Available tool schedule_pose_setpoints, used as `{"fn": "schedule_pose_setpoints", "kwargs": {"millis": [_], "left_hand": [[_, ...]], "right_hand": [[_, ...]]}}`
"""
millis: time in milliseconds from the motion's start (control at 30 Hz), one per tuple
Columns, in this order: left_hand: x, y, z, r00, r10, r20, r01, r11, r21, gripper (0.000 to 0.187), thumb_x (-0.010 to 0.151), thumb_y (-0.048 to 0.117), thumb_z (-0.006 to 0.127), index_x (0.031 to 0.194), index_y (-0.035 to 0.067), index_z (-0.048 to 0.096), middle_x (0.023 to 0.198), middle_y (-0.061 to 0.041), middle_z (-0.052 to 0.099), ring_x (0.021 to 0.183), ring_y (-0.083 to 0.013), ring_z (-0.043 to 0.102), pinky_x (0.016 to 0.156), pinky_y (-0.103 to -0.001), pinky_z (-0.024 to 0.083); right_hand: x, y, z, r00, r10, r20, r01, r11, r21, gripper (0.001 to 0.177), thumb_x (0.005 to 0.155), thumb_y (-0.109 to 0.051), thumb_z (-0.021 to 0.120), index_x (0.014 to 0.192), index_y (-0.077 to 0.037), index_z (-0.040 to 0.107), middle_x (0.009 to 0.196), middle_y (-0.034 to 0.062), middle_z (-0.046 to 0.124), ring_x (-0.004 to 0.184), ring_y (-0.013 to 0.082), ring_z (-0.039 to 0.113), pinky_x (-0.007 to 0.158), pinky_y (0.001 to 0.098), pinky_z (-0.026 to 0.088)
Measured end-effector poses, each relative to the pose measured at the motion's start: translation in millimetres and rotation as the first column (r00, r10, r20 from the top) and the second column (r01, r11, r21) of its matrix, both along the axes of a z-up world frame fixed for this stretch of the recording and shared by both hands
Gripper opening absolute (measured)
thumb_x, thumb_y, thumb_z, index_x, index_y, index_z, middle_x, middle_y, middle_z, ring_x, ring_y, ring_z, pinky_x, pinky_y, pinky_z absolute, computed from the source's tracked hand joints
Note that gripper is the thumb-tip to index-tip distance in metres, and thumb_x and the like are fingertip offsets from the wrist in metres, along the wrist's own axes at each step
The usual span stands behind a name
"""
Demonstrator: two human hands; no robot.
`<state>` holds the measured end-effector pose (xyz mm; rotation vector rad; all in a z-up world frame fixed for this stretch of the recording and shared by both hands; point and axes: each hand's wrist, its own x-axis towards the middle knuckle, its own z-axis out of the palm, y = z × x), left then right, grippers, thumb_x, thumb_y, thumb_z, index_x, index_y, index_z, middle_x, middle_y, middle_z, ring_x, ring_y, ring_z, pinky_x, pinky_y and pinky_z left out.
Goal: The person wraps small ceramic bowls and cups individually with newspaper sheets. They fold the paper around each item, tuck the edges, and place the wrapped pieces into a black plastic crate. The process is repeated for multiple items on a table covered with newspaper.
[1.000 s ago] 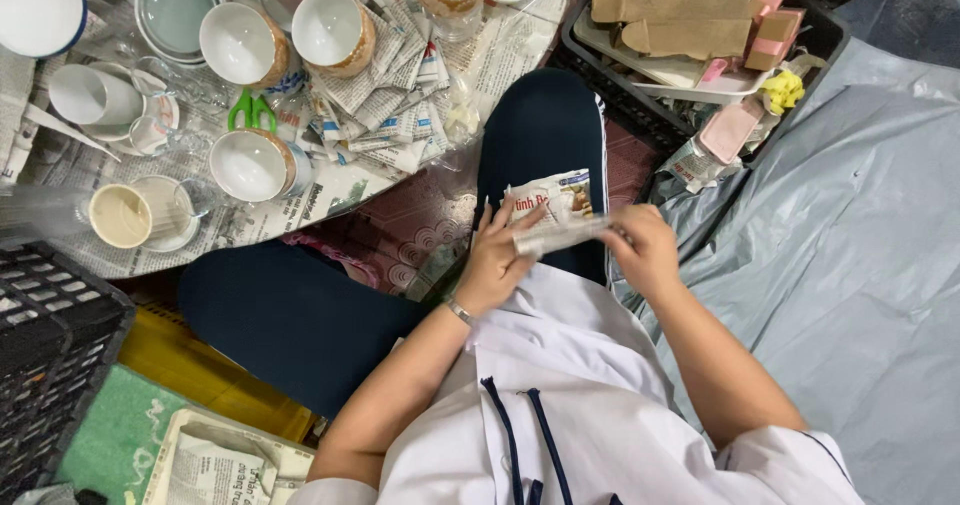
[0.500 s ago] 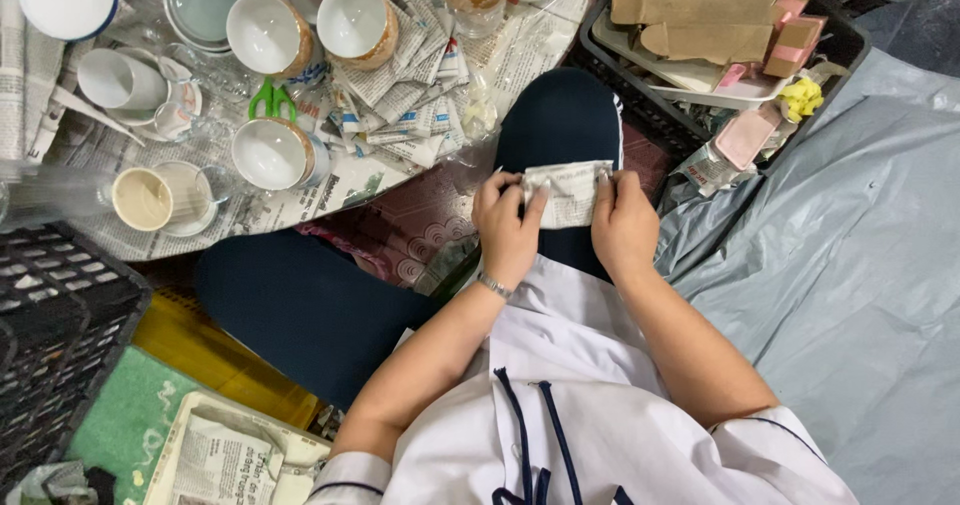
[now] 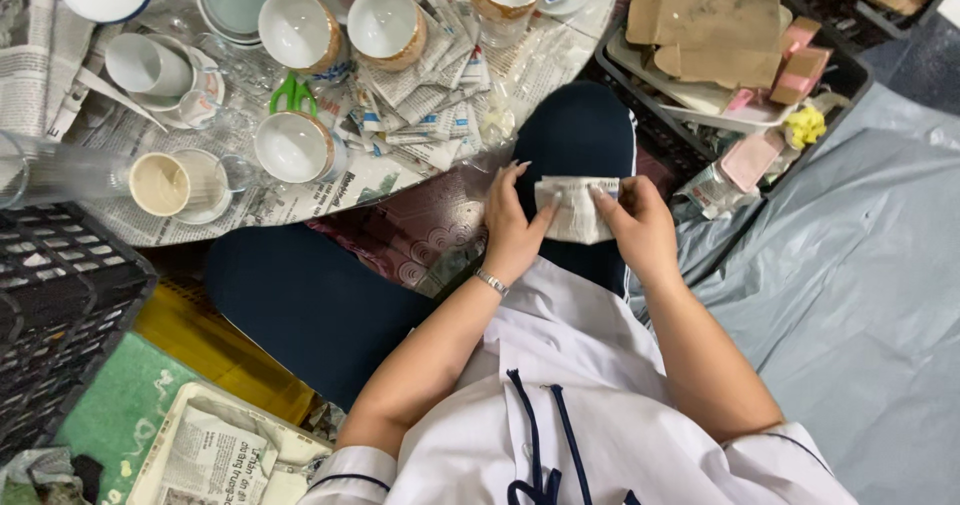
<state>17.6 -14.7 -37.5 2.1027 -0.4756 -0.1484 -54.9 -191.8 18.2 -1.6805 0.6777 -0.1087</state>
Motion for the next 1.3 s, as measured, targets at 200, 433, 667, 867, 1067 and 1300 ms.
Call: {"fn": "schedule_pose_setpoints", "kwargs": {"millis": [200,433,667,867,1067,1300], "left_hand": [[-3.6,45.9,24.3,0.866,-0.352,-0.354,0.009,0.72,-0.694,0.098,0.093,0.041,0.078,0.161,0.009,0.015,0.157,-0.019,0.045,0.143,-0.029,0.048,0.118,-0.038,0.042],[45.7,118.2,59.4,0.646,-0.305,-0.699,-0.17,0.836,-0.522,0.045,0.102,0.036,0.064,0.122,-0.004,0.069,0.105,-0.014,0.079,0.093,-0.0199,0.075,0.076,-0.029,0.059],[133.4,137.4,65.2,0.781,-0.012,-0.625,-0.507,0.573,-0.644,0.037,0.106,0.034,0.059,0.106,-0.002,0.069,0.094,-0.013,0.077,0.079,-0.0168,0.073,0.07,-0.028,0.054],[164.0,97.8,29.1,0.737,-0.029,-0.676,-0.626,0.35,-0.697,0.039,0.107,0.04,0.052,0.104,0.004,0.066,0.081,-0.01,0.072,0.063,-0.0139,0.062,0.055,-0.024,0.042],[175.9,94.3,12.5,0.659,-0.002,-0.752,-0.608,0.587,-0.535,0.052,0.107,0.046,0.051,0.096,0.0,0.074,0.079,-0.008,0.076,0.061,-0.0067,0.056,0.053,-0.021,0.04],[185.5,86.9,11.0,0.736,0.285,-0.614,-0.5,0.841,-0.209,0.058,0.097,0.047,0.062,0.073,-0.004,0.076,0.061,-0.007,0.074,0.051,-0.0114,0.068,0.053,-0.03,0.053]], "right_hand": [[15.1,8.0,14.4,0.927,0.117,0.357,-0.237,0.92,0.314,0.044,0.095,0.003,0.065,0.132,-0.001,0.042,0.115,0.0095,0.068,0.099,0.0115,0.071,0.088,0.0275,0.059],[100.0,48.6,20.0,0.833,0.462,0.305,-0.481,0.876,-0.013,0.029,0.098,0.004,0.069,0.127,0.0,0.068,0.118,0.0136,0.074,0.101,0.0161,0.073,0.088,0.0298,0.058],[232.6,84.4,62.0,0.711,0.672,0.208,-0.306,0.562,-0.768,0.047,0.082,-0.012,0.076,0.128,-0.007,0.067,0.138,0.0179,0.063,0.1,0.0348,0.068,0.081,0.0403,0.054],[254.7,103.1,37.6,0.783,0.6,0.162,-0.328,0.621,-0.712,0.025,0.083,-0.01,0.077,0.106,-0.006,0.069,0.119,0.0148,0.067,0.106,0.0385,0.065,0.087,0.0438,0.053],[238.7,89.9,26.2,0.83,0.432,0.353,-0.18,0.806,-0.564,0.023,0.084,0.0,0.08,0.102,-0.001,0.065,0.113,0.0141,0.065,0.103,0.0348,0.066,0.087,0.0396,0.054],[229.3,86.4,33.9,0.712,0.589,0.382,-0.167,0.671,-0.722,0.025,0.081,-0.002,0.081,0.103,-0.003,0.069,0.113,0.0131,0.066,0.102,0.0357,0.065,0.087,0.0419,0.052]]}}
